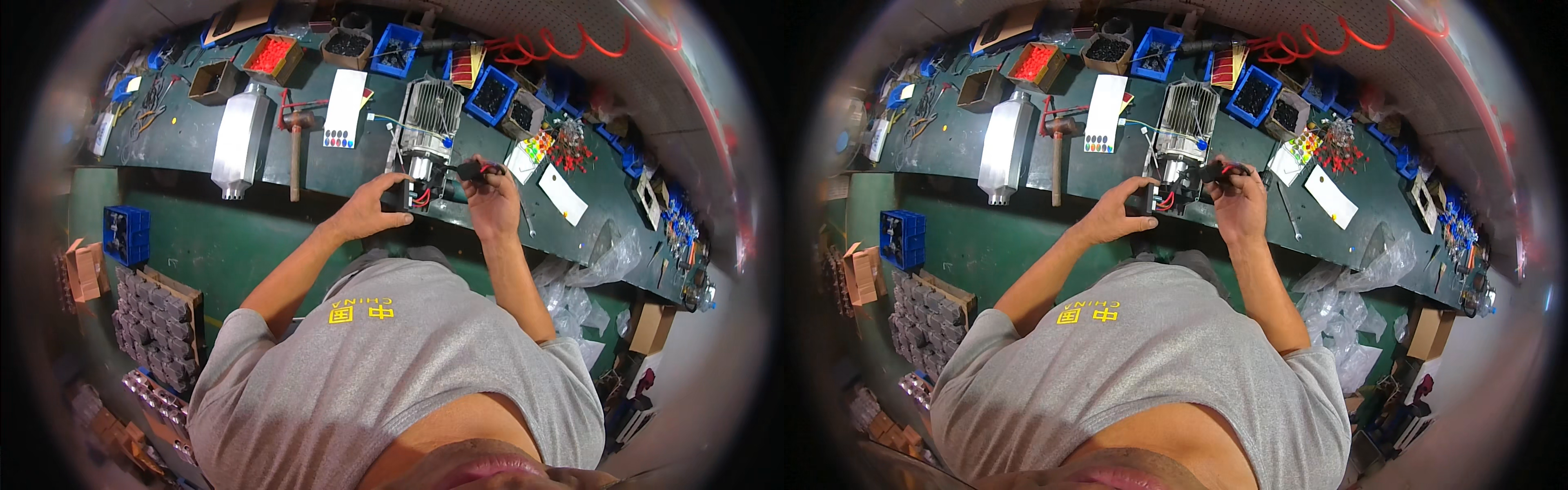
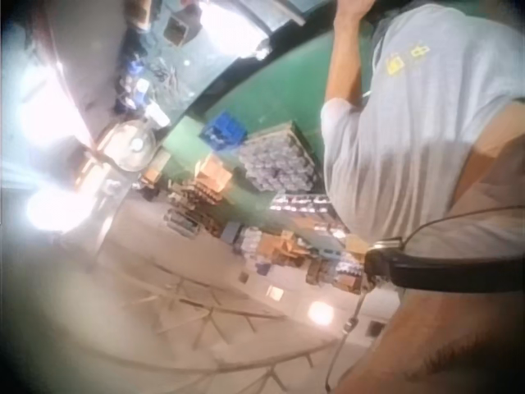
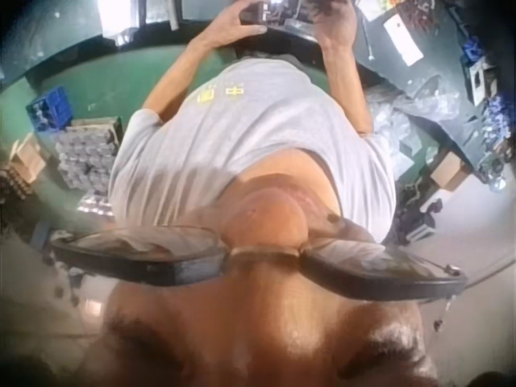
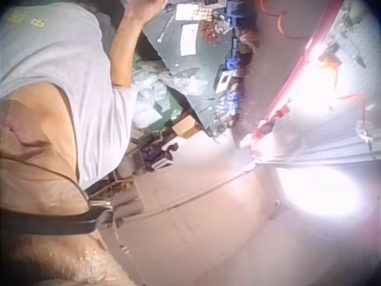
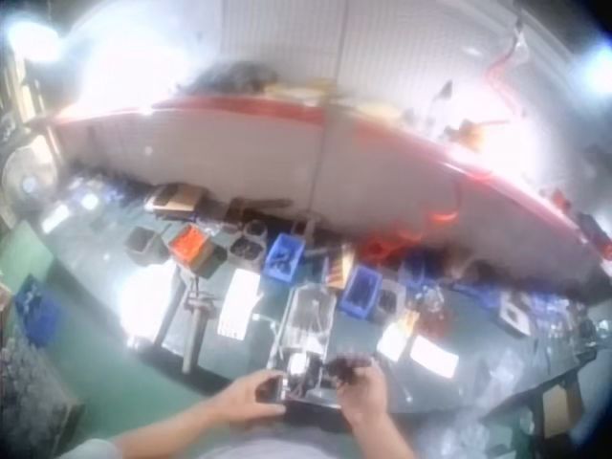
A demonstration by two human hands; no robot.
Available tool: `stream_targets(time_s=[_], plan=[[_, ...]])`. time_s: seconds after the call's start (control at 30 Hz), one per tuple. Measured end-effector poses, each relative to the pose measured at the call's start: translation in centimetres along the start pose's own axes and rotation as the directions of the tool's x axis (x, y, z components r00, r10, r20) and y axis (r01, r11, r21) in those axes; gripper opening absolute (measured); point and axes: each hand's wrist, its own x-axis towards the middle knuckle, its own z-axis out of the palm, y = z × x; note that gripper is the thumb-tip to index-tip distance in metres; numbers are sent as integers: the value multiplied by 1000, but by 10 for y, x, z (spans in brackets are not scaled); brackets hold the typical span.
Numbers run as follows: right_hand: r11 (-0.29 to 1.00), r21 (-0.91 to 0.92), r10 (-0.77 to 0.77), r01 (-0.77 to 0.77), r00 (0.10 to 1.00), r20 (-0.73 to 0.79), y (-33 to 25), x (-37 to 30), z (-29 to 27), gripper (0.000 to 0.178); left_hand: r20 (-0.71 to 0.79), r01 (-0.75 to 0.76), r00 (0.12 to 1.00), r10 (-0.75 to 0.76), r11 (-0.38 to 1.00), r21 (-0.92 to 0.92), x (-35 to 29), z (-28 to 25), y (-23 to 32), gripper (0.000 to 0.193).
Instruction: The person assembles a silver metal enclosure and a heat sink unit on a workbench. They use a power drill to fasten screws, connect wires to a small black component, and place the finished assembly on a cardboard sheet with other units.
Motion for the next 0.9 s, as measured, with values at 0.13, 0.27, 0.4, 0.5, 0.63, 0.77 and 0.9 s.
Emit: stream_targets(time_s=[0.13,0.27,0.4,0.5,0.63,0.77,0.9], plan=[[987,-163,23,0,990,142,-17,10,-3,25,-45,-23,999,25,999,45,8,-6,1,69],[856,-514,154,-60,978,142,-40,46,-22,38,-106,-33,993,61,968,250,7,-9,6,69],[623,-781,168,39,969,182,-44,105,-13,24,-121,72,991,-52,982,175,9,-11,19,71],[499,-836,175,227,919,354,-26,145,17,22,-144,71,989,-41,975,212,9,-9,14,72],[214,-799,271,561,752,601,12,187,59,36,-134,94,989,-70,979,179,10,-2,15,70],[-182,-748,426,638,737,525,58,181,91,47,-109,67,993,-45,975,212,12,-2,4,70],[-26,-747,296,664,719,629,85,176,70,32,-47,42,998,-33,976,213,21,-16,3,69]])
